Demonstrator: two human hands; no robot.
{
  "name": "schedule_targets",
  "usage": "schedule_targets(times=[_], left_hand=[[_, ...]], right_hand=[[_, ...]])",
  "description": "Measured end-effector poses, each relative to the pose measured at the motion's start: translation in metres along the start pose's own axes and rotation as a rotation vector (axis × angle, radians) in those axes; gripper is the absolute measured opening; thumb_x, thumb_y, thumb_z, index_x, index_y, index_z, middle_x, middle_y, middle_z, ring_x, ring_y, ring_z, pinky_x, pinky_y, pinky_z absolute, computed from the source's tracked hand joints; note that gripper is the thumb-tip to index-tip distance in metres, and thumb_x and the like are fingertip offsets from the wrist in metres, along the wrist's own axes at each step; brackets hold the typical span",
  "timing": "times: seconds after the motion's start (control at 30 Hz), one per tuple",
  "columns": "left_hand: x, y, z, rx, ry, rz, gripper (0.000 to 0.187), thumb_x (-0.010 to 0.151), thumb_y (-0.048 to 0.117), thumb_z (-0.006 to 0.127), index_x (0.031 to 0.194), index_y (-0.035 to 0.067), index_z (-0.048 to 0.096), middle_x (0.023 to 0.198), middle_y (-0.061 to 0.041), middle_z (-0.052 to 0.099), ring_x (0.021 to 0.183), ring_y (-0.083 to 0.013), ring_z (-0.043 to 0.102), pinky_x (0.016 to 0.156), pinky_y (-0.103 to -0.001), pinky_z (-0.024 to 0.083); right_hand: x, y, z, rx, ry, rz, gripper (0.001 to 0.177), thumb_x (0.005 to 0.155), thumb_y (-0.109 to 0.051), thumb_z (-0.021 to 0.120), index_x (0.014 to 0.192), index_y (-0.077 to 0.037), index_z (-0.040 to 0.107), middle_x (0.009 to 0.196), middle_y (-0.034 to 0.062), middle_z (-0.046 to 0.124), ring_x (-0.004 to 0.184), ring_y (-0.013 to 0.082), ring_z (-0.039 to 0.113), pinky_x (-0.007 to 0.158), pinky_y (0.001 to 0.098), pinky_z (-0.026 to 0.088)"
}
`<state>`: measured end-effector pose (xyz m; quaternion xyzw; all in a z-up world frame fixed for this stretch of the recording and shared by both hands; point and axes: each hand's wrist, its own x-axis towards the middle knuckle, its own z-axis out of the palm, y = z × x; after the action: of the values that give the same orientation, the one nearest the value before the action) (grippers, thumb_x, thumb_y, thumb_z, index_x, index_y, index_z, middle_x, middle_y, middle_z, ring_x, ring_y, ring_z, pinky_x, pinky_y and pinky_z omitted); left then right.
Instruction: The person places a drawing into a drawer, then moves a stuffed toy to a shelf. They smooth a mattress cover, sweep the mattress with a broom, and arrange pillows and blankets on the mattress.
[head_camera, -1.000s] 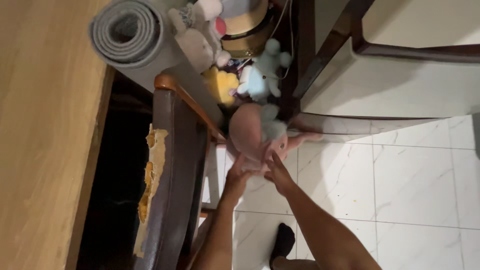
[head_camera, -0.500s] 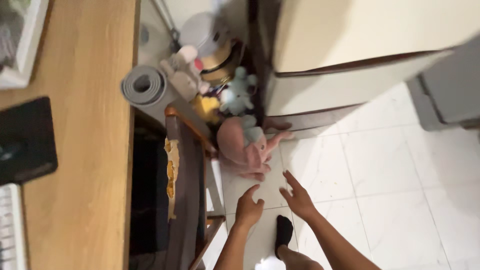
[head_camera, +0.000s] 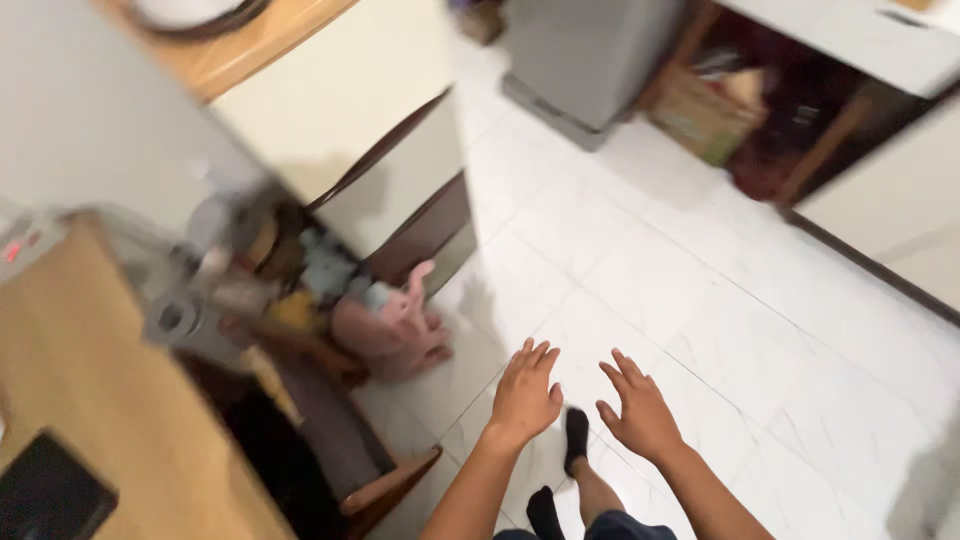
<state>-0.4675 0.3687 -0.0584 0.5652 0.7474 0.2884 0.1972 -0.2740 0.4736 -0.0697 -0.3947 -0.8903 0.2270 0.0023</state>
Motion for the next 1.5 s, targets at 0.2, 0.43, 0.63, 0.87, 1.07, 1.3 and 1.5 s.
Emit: schedule_targets(times=[0.2,0.43,0.63,0.87,1.07,1.3,1.5], left_hand=[[0.017,0.113,0.044,0.095,-0.245,0.347,0.060,0.087,0.012,0.069,0.143,0.001,0.052,0.152,-0.017,0.049,0.148,-0.0362,0.035,0.121,-0.046,0.029],[0.001,0.258,0.117,0.132,-0.461,0.689,0.058,0.089,0.014,0.067,0.144,0.002,0.050,0.153,-0.015,0.048,0.149,-0.0336,0.033,0.121,-0.044,0.027],[-0.063,0.367,0.188,0.163,-0.653,0.926,0.059,0.089,0.014,0.066,0.145,0.002,0.049,0.154,-0.014,0.047,0.150,-0.0318,0.032,0.122,-0.044,0.027],[-0.186,0.472,0.300,0.134,-0.782,1.185,0.061,0.087,0.014,0.068,0.144,0.001,0.050,0.152,-0.016,0.049,0.148,-0.0342,0.034,0.121,-0.046,0.027],[-0.324,0.567,0.381,0.082,-0.916,1.438,0.064,0.083,0.015,0.071,0.142,0.000,0.051,0.148,-0.018,0.053,0.145,-0.0370,0.040,0.121,-0.046,0.029],[-0.458,0.649,0.449,0.061,-1.078,1.727,0.063,0.084,0.016,0.070,0.143,0.001,0.051,0.150,-0.018,0.051,0.146,-0.0371,0.038,0.121,-0.046,0.028],[-0.558,0.692,0.504,0.088,-1.223,1.867,0.063,0.084,0.019,0.072,0.142,0.002,0.052,0.151,-0.017,0.050,0.146,-0.0364,0.037,0.121,-0.045,0.028]], right_hand=[[-0.122,0.063,-0.046,0.008,0.250,0.299,0.067,0.085,-0.029,0.073,0.146,-0.016,0.049,0.163,0.0102,0.031,0.147,0.0320,0.033,0.117,0.0534,0.033],[-0.273,0.116,-0.084,0.043,0.543,0.620,0.063,0.086,-0.027,0.073,0.144,-0.014,0.050,0.162,0.0104,0.034,0.146,0.0325,0.037,0.117,0.0492,0.035],[-0.415,0.147,-0.077,0.097,0.708,0.883,0.065,0.085,-0.026,0.073,0.144,-0.013,0.049,0.162,0.0112,0.034,0.146,0.0327,0.036,0.116,0.0475,0.034],[-0.599,0.186,-0.032,0.164,0.795,1.113,0.066,0.086,-0.029,0.073,0.146,-0.011,0.048,0.161,0.0136,0.034,0.146,0.0338,0.036,0.118,0.0475,0.032],[-0.763,0.190,-0.011,0.175,0.877,1.362,0.067,0.087,-0.029,0.071,0.147,-0.013,0.047,0.162,0.0119,0.033,0.148,0.0332,0.033,0.119,0.0465,0.029],[-0.903,0.152,0.024,0.260,0.992,1.667,0.064,0.091,-0.031,0.066,0.149,-0.016,0.046,0.164,0.0072,0.032,0.152,0.0280,0.027,0.121,0.0447,0.028],[-0.988,0.139,0.037,0.277,0.945,1.829,0.063,0.091,-0.032,0.066,0.149,-0.017,0.046,0.164,0.0062,0.031,0.153,0.0266,0.025,0.121,0.0454,0.025]])
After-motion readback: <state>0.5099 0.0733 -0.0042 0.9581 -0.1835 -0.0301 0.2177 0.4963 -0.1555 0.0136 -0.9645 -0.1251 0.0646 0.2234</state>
